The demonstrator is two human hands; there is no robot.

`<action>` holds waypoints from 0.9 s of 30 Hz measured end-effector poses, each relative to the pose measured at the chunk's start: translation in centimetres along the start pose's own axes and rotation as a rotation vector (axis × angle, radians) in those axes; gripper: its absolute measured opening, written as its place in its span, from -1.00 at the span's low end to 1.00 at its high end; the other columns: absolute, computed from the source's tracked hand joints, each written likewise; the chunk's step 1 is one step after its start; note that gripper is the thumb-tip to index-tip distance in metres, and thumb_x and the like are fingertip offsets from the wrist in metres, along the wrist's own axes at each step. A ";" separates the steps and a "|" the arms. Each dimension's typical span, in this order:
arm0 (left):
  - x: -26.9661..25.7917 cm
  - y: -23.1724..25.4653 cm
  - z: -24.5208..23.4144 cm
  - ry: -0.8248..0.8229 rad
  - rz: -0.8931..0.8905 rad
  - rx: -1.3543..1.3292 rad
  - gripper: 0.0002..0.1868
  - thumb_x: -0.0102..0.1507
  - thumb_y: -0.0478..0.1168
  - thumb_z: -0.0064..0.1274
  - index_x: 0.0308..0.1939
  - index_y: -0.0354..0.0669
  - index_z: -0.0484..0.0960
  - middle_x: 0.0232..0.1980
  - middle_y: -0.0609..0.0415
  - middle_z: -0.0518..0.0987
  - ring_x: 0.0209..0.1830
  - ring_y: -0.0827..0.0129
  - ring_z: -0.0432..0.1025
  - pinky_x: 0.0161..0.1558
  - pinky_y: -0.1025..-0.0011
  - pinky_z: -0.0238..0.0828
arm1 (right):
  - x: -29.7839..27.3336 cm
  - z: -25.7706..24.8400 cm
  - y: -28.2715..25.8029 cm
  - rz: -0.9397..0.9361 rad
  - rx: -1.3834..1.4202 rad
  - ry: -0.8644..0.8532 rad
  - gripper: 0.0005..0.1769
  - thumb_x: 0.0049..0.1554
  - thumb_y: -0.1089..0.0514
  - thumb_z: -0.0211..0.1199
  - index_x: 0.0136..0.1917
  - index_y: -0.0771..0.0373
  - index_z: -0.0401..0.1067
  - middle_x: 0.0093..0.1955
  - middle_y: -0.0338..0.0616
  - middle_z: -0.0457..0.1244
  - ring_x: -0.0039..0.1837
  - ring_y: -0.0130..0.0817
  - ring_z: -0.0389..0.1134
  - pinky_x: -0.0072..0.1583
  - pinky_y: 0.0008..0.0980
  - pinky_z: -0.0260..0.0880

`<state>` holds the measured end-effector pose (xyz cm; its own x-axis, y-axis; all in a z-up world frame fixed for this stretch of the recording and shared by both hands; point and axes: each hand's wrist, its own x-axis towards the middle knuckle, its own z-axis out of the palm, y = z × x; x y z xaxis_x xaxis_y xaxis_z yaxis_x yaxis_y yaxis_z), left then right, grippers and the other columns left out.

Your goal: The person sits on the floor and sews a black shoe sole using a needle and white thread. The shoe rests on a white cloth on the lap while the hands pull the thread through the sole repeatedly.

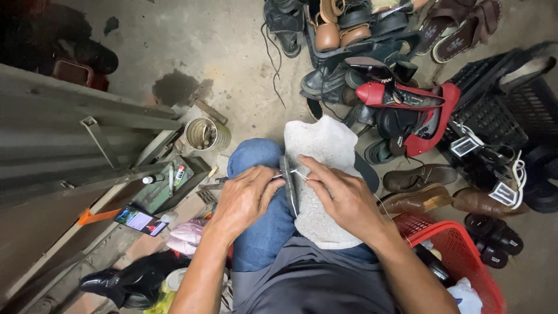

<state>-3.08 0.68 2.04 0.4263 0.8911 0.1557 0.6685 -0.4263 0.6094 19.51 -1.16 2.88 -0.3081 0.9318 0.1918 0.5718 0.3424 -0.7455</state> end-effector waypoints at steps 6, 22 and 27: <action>-1.6 -1.5 -0.4 0.006 -0.206 -0.102 -0.56 0.26 0.10 0.23 -0.52 -0.02 0.43 -0.67 0.09 0.41 -0.62 0.13 0.44 -0.50 0.27 0.36 | 0.3 1.2 0.3 0.035 0.058 0.124 -0.57 0.19 0.27 0.28 0.33 0.23 0.47 -0.12 -0.15 0.49 -0.11 -0.29 0.53 -0.12 -0.37 0.54; -0.8 -1.2 -0.8 -0.104 -0.120 -0.285 -0.78 0.43 -0.21 -0.07 -0.09 -0.01 0.73 -0.41 0.03 0.58 -0.36 0.08 0.55 -0.30 0.22 0.54 | -0.2 -0.1 1.8 0.192 0.599 0.025 -0.86 0.14 0.30 0.24 -0.05 0.26 0.59 0.08 0.04 0.44 -0.03 -0.29 0.46 -0.15 -0.40 0.50; -0.6 -0.5 -0.8 -0.061 -0.065 -0.163 -0.77 0.44 -0.17 -0.08 -0.16 0.01 0.72 -0.44 0.04 0.56 -0.38 0.07 0.54 -0.33 0.22 0.53 | 0.1 -0.4 4.9 0.316 1.260 0.228 -0.85 0.28 0.26 0.07 0.06 0.34 0.42 -0.02 0.18 0.37 -0.09 -0.16 0.49 -0.10 -0.26 0.54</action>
<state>-4.13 0.53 2.22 0.4247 0.9028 0.0671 0.5907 -0.3325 0.7352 22.57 0.67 -0.57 -0.0881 0.9921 -0.0888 -0.5385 -0.1225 -0.8337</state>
